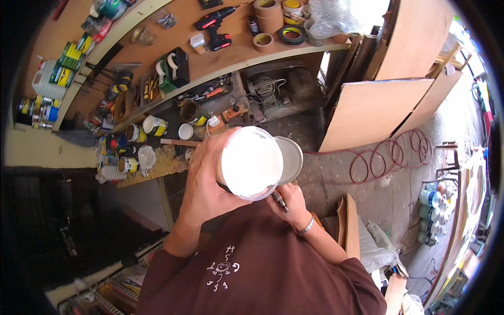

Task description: The person prepares white paint in a cup using a stirring stick, attaches the cup to a spray gun, and then uses the spray gun to apply paint to a wooden frame outdoors.

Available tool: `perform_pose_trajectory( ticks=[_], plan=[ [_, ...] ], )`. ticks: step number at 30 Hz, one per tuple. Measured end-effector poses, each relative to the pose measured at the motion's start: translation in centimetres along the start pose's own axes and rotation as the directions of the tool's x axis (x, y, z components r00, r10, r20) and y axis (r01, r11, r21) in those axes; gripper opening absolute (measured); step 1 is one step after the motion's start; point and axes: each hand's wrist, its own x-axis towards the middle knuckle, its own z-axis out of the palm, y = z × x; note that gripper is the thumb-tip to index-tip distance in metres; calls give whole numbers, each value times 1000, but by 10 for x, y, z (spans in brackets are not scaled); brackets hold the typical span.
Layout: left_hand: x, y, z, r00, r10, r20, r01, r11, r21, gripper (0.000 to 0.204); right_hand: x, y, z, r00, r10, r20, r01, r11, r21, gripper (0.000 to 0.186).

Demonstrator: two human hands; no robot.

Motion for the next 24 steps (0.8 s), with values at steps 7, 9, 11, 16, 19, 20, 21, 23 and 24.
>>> perform_pose_trajectory(
  ticks=[7, 9, 11, 16, 19, 20, 21, 23, 24],
  plan=[
    [-42, -18, 17, 981, -158, -108, 138, 975, -175, 109, 1, 12, 9, 997, -28, 75, 25, 999, 37, 19],
    [-55, -23, 20, 975, -167, -148, 132, 967, -217, 109, -1, 13, 14, 992, -38, 119, 36, 999, 24, 17],
    [-64, -24, 18, 971, -157, -182, 114, 968, -224, 109, -7, 17, 20, 985, -77, 152, 73, 997, 28, 15],
    [-81, -32, 19, 952, -204, -230, 142, 955, -259, 99, -29, 44, 37, 987, -26, 160, 15, 998, 68, 18],
    [-98, -43, 16, 937, -264, -228, 184, 929, -322, 100, -21, 32, 53, 992, -82, 96, 82, 997, -2, 19],
    [-102, -49, 15, 936, -265, -230, 175, 922, -346, 100, -25, 36, 55, 992, -63, 112, 65, 998, -14, 22],
    [-105, -54, 12, 937, -264, -229, 167, 914, -370, 101, -26, 38, 59, 991, -43, 125, 46, 999, -26, 24],
    [-109, -66, 5, 942, -261, -212, 156, 898, -412, 102, -22, 34, 66, 990, -24, 137, 26, 1000, -12, 26],
    [-112, -73, 0, 945, -258, -200, 151, 889, -432, 102, -20, 30, 72, 990, -13, 141, 13, 1000, -5, 27]
  ],
)
